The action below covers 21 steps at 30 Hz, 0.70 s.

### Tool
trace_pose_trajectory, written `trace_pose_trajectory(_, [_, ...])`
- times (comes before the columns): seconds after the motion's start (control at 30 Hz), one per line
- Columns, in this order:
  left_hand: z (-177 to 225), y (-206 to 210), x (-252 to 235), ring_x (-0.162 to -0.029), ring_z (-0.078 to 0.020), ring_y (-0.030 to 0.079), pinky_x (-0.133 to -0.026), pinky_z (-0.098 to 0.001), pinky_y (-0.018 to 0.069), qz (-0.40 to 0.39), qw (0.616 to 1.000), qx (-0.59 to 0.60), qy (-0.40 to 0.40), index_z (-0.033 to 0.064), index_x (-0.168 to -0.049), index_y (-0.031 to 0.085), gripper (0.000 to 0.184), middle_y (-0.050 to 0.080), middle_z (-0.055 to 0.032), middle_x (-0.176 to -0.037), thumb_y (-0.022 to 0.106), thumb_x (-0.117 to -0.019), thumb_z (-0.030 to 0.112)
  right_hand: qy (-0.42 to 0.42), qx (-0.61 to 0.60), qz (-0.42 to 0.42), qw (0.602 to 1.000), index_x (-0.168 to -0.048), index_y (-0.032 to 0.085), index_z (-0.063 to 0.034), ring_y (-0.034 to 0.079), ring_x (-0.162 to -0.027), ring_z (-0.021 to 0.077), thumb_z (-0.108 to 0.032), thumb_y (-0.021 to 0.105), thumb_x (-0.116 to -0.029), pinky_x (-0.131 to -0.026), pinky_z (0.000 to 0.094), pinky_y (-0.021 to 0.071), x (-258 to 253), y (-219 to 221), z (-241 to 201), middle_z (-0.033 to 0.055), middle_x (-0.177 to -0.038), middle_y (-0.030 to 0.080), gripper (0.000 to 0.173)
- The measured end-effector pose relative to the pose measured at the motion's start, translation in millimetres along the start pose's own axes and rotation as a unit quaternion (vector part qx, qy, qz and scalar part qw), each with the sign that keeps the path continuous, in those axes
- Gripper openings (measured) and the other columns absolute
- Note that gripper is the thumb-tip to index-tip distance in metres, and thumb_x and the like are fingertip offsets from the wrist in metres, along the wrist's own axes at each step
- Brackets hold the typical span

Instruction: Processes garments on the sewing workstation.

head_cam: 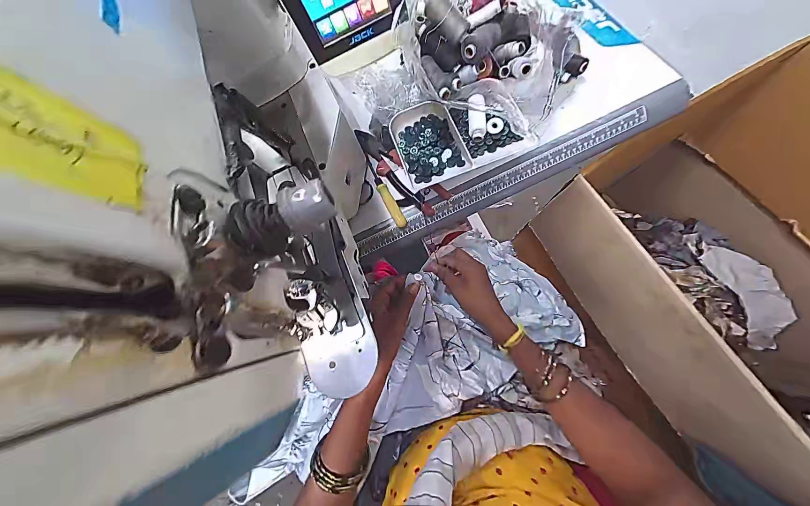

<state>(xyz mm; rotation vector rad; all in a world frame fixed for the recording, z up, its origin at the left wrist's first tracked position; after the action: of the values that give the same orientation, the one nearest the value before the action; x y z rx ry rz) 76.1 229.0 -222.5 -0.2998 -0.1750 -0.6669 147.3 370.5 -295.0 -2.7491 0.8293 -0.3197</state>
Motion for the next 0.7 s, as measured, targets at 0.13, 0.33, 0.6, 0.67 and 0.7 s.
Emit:
trace_pose_trajectory(0.13, [0,9,-18,-0.08,-0.0031,0.065,-0.074,-0.0211,0.0537,-0.005,0.998,-0.061,0.001,-0.0024,-0.113,0.068,0.018,0.071,-0.0047,-0.092,0.061,-0.1009,0.01,0.028,-0.084,0.006,0.996,-0.1,0.073,-0.003,0.057,-0.07,-0.001,-0.022,0.061,-0.1021,-0.067,0.0178,0.0487,10,-13,9,-0.0011,-0.084,0.066,0.023])
trace_pose_trajectory(0.33, [-9,9,-28,-0.079,-0.0045,0.065,-0.074,-0.0223,0.0545,-0.028,0.994,-0.105,0.019,-0.0026,-0.113,0.068,0.021,0.071,-0.0055,-0.093,0.059,-0.1023,0.013,0.037,-0.041,-0.043,0.998,-0.105,0.075,-0.005,0.058,-0.078,0.0012,-0.028,0.064,-0.1011,-0.073,0.018,0.0488,22,-23,16,0.0021,-0.095,0.066,0.026])
trace_pose_trajectory(0.6, [-15,12,-27,-0.077,-0.0029,0.063,-0.071,-0.02,0.0522,-0.043,0.994,-0.1,0.002,-0.0024,-0.114,0.067,0.021,0.069,-0.0037,-0.091,0.059,-0.1022,0.013,0.057,-0.256,0.019,0.965,-0.11,0.07,0.0001,0.066,-0.07,0.0033,-0.009,0.065,-0.0985,-0.065,0.0201,0.0573,19,-31,-7,-0.0007,-0.089,0.071,0.016])
trace_pose_trajectory(0.67, [-13,13,-25,-0.078,-0.0038,0.063,-0.072,-0.0209,0.0523,-0.052,0.992,-0.111,-0.005,-0.0017,-0.116,0.067,0.023,0.069,-0.0045,-0.093,0.058,-0.1031,0.014,0.056,-0.299,0.032,0.952,-0.108,0.066,0.0007,0.066,-0.069,0.0042,-0.005,0.065,-0.0969,-0.064,0.0204,0.0572,14,-29,-13,-0.0008,-0.086,0.07,0.013])
trace_pose_trajectory(0.7, [-12,12,-25,-0.079,-0.0043,0.063,-0.073,-0.0218,0.0528,-0.056,0.991,-0.122,-0.004,-0.0012,-0.116,0.067,0.023,0.069,-0.0048,-0.094,0.057,-0.1036,0.015,0.055,-0.31,0.033,0.949,-0.106,0.066,0.0006,0.066,-0.068,0.0042,-0.004,0.065,-0.0968,-0.065,0.0206,0.0577,12,-29,-16,-0.001,-0.084,0.07,0.01])
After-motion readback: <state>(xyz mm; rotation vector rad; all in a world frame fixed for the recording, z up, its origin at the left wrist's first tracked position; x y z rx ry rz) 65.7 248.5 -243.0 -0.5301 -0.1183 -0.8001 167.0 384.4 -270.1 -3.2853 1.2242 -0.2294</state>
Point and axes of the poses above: each hand's wrist, its own x-axis away from the middle knuckle, its own y-axis out of the palm, z = x × y, the point moved 2 cm from there along -x, towards the middle knuckle
